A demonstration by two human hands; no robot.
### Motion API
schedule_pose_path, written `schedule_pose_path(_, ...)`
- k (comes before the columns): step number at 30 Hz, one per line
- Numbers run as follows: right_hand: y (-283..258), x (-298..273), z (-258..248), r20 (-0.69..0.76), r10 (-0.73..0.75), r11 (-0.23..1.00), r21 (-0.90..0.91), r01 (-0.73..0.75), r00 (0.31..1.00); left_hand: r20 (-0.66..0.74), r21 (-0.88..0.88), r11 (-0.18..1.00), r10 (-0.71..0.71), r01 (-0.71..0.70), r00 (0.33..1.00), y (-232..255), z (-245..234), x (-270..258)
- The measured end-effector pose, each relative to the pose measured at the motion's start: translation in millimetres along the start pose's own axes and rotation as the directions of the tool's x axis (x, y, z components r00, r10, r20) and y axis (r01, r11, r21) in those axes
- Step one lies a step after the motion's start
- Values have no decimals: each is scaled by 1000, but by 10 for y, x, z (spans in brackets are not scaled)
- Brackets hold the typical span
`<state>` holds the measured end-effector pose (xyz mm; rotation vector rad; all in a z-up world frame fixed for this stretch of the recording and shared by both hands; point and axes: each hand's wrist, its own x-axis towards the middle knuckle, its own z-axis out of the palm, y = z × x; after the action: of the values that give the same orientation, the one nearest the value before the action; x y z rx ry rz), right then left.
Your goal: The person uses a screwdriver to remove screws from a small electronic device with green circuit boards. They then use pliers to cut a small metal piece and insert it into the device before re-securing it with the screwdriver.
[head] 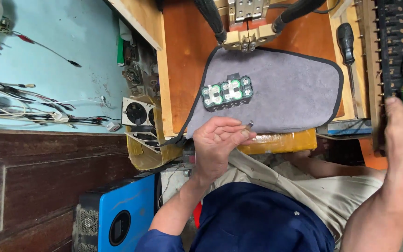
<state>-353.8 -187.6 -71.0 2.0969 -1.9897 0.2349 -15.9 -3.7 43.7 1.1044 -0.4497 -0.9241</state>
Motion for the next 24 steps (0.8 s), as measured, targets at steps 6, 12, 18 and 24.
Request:
schedule_pose_path(6,-1372,-106,-1557,-394,-422,480,667,570,816,86,-8,996,86,-86,993,-98,83,-35)
schedule_pose_path(12,-1919,-171,-1560,112,-531,204,979,-1,840,11,52,992,115,-115,993,-225,84,40)
schedule_pose_path(18,-2153,-66,-1504,273,-585,-190,869,-456,764,39,-20,997,78,-77,996,-78,104,62)
schedule_pose_path(24,-2217,-33,-1381,314,-547,-240,829,-505,776,51,-76,996,54,-50,997,-66,88,74)
